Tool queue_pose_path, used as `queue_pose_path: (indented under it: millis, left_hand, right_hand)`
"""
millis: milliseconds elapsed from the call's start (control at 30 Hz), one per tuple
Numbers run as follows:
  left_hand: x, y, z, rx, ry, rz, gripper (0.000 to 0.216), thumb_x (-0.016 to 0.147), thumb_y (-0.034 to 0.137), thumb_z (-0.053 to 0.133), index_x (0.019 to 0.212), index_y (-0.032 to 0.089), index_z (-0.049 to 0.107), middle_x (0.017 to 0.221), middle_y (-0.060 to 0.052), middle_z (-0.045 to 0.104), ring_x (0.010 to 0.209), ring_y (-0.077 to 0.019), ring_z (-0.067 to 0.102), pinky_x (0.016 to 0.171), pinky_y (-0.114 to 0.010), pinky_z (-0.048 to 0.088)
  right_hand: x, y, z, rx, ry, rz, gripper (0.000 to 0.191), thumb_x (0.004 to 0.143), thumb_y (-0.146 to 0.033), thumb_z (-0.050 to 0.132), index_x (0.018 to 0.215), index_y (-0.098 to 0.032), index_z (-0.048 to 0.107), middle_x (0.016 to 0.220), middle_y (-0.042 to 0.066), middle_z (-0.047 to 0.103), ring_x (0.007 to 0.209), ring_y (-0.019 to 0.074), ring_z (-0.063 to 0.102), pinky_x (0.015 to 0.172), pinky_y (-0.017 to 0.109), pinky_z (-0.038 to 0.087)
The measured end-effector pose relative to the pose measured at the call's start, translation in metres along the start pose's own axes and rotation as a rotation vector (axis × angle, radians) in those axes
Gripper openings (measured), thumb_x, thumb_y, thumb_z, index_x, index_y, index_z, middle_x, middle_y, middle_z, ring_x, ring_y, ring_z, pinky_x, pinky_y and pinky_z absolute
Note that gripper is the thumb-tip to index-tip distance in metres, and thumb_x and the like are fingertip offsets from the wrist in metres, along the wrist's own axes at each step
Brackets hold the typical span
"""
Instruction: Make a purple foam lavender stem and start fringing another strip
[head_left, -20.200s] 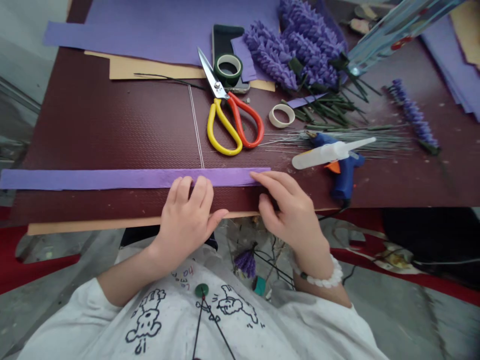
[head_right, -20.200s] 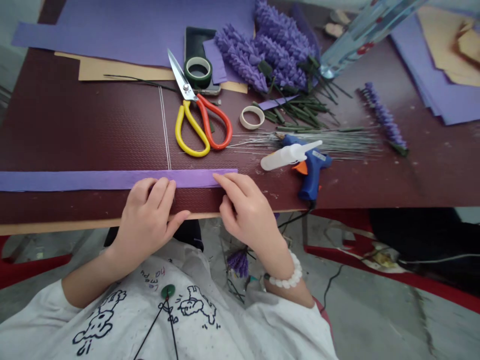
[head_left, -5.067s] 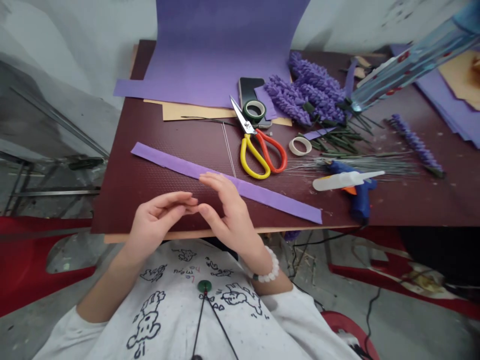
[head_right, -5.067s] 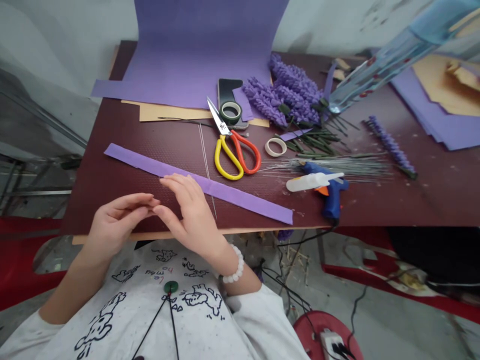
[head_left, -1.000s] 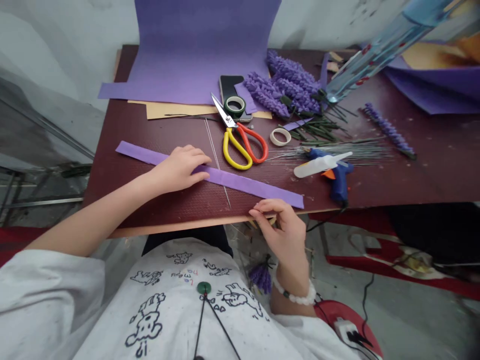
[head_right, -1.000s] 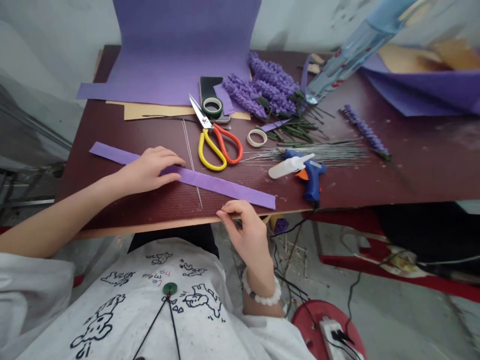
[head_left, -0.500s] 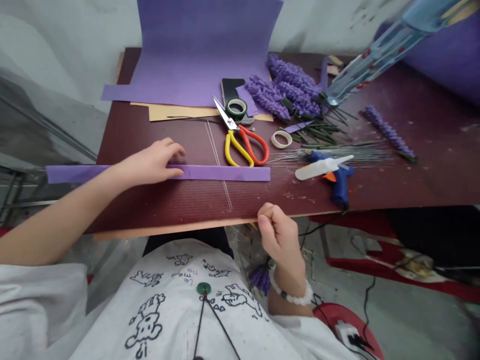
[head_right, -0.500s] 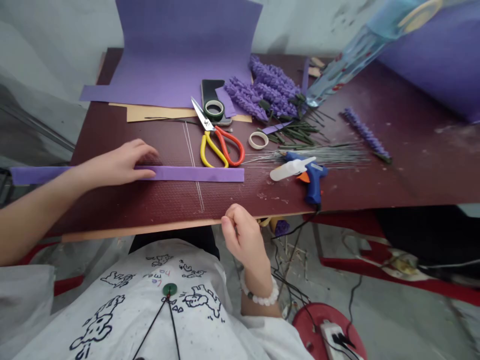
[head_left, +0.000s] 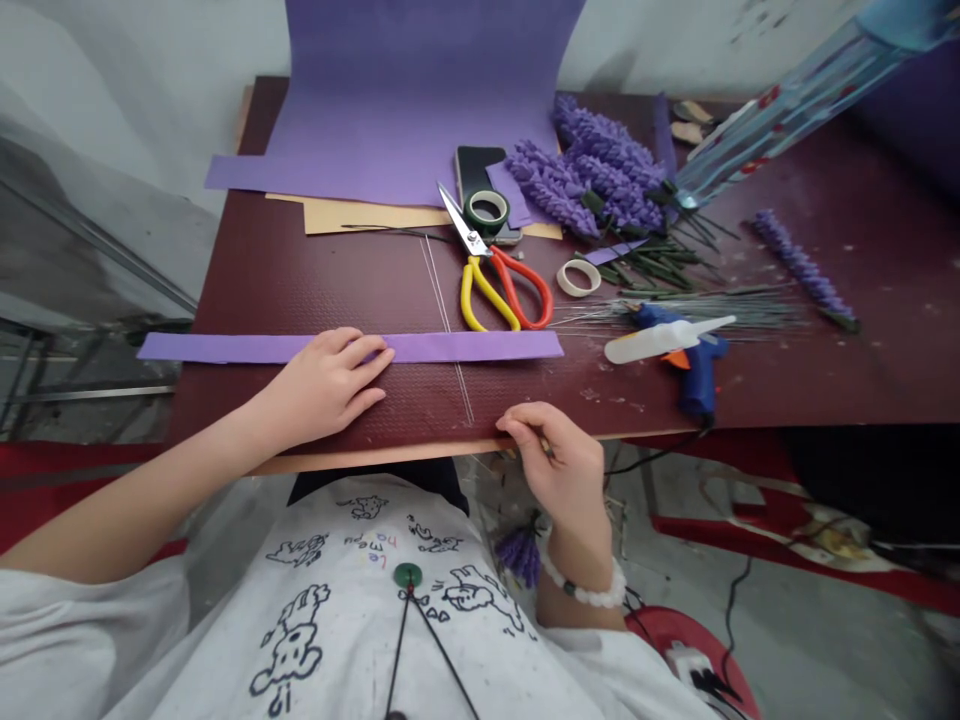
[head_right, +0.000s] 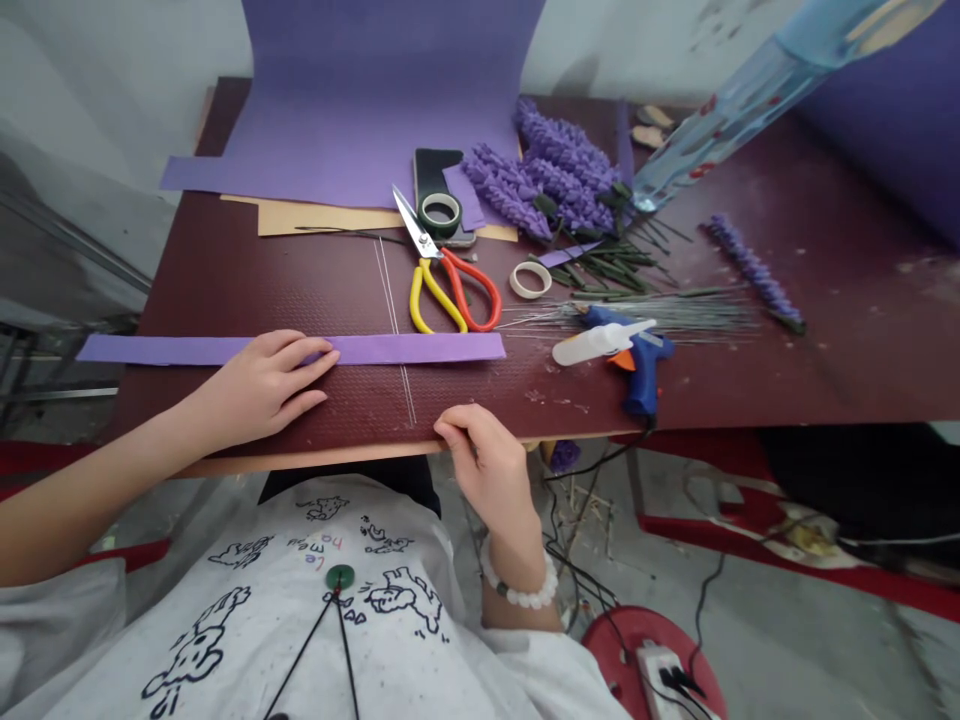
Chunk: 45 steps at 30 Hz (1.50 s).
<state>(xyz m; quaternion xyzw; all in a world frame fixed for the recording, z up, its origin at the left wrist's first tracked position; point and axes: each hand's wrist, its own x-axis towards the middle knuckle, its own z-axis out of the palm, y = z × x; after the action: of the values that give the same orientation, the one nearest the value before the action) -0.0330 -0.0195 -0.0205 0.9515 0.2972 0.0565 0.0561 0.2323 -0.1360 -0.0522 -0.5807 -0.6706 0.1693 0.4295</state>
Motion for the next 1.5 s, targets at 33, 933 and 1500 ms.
queue_pose_path:
  millis: [33, 933, 1500]
  left_hand:
    - [-0.001, 0.0, 0.0, -0.007, 0.0, -0.002, 0.044, 0.093, 0.036, 0.041, 0.128, 0.014, 0.056, 0.129, -0.014, 0.057, 0.113, -0.0289, 0.049, 0.101, -0.047, 0.039]
    - [0.048, 0.018, -0.006, -0.07, -0.011, -0.063, 0.045, 0.094, 0.031, 0.039, 0.134, 0.014, 0.045, 0.131, -0.013, 0.052, 0.116, -0.0274, 0.047, 0.102, -0.044, 0.036]
    - [0.054, 0.004, -0.051, -0.133, 0.135, -0.148, 0.017, 0.086, 0.019, 0.044, 0.087, 0.018, 0.061, 0.091, -0.005, 0.064, 0.087, -0.0192, 0.056, 0.081, -0.035, 0.042]
  right_hand:
    - [0.0, 0.001, 0.0, -0.002, 0.003, 0.002, 0.011, 0.089, -0.02, 0.052, 0.082, -0.023, 0.06, 0.078, 0.0, 0.065, 0.073, 0.0136, 0.061, 0.069, 0.027, 0.047]
    - [-0.013, 0.022, -0.022, 0.076, 0.204, 0.032, 0.014, 0.08, -0.014, 0.064, 0.087, -0.024, 0.058, 0.085, 0.0, 0.065, 0.083, 0.0147, 0.063, 0.076, 0.032, 0.051]
    - [-0.017, 0.027, -0.035, -0.088, 0.22, 0.115, 0.032, 0.09, -0.026, 0.051, 0.059, -0.019, 0.046, 0.053, -0.005, 0.044, 0.049, 0.0074, 0.04, 0.05, 0.024, 0.031]
